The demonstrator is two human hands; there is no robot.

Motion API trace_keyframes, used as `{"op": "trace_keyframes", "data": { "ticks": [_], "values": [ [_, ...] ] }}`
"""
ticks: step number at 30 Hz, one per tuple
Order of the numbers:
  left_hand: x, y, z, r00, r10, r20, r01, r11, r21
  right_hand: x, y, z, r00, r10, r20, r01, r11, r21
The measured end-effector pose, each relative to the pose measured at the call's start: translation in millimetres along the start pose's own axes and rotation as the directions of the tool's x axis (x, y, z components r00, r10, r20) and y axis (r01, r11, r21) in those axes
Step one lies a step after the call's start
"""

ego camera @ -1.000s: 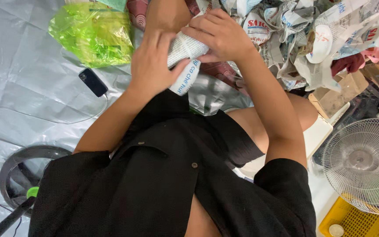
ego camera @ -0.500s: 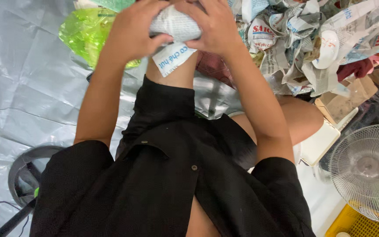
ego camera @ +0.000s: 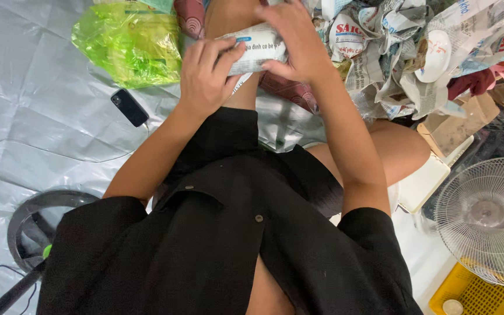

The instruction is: The person sits on the floor and wraps various small items, including a black object, a cylindrical container, and a blue box, using sheets of newspaper. The person folds the newspaper around each item and places the wrapped packages into a white plastic crate.

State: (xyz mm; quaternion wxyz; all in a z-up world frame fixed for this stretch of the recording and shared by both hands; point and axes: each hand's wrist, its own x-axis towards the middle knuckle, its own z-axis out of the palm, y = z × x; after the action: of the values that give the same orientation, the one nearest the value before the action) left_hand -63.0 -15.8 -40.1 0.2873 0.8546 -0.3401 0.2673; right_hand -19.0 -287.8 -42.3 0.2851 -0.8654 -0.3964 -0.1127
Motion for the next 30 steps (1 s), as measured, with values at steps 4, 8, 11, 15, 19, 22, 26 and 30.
{"op": "trace_keyframes", "data": {
  "ticks": [4,8,11,15,19,22,26,30],
  "values": [
    [-7,0,-5,0.995,0.081,-0.051,-0.085,0.992,-0.09,-15,-7,25,0.999,0.038,-0.031,-0.036,0.997,0.068],
    [-21,-4,-7,0.987,0.154,-0.052,-0.16,0.976,-0.15,-36,-6,39,0.995,-0.055,-0.079,0.058,0.998,0.028],
    [-37,-13,-1,0.98,0.196,-0.031,-0.198,0.954,-0.226,-50,-5,51,0.983,-0.133,-0.126,0.129,0.991,-0.04],
    [-55,-26,11,0.999,-0.036,0.029,0.046,0.857,-0.513,-64,-2,66,0.957,-0.22,-0.187,0.215,0.975,-0.046],
    [-48,-10,4,0.999,0.019,-0.038,-0.027,0.975,-0.222,-78,0,79,0.952,-0.21,-0.222,0.21,0.977,-0.024],
    [-38,1,-1,0.994,-0.097,0.04,0.104,0.968,-0.23,-87,8,97,0.939,-0.208,-0.273,0.227,0.973,0.038],
    [-38,7,7,0.964,-0.234,0.128,0.266,0.812,-0.519,-89,10,113,0.939,-0.152,-0.307,0.187,0.978,0.088],
    [-51,15,31,0.905,-0.405,0.13,0.297,0.381,-0.876,-66,-22,112,0.913,-0.133,-0.387,0.177,0.981,0.078]
  ]
}}
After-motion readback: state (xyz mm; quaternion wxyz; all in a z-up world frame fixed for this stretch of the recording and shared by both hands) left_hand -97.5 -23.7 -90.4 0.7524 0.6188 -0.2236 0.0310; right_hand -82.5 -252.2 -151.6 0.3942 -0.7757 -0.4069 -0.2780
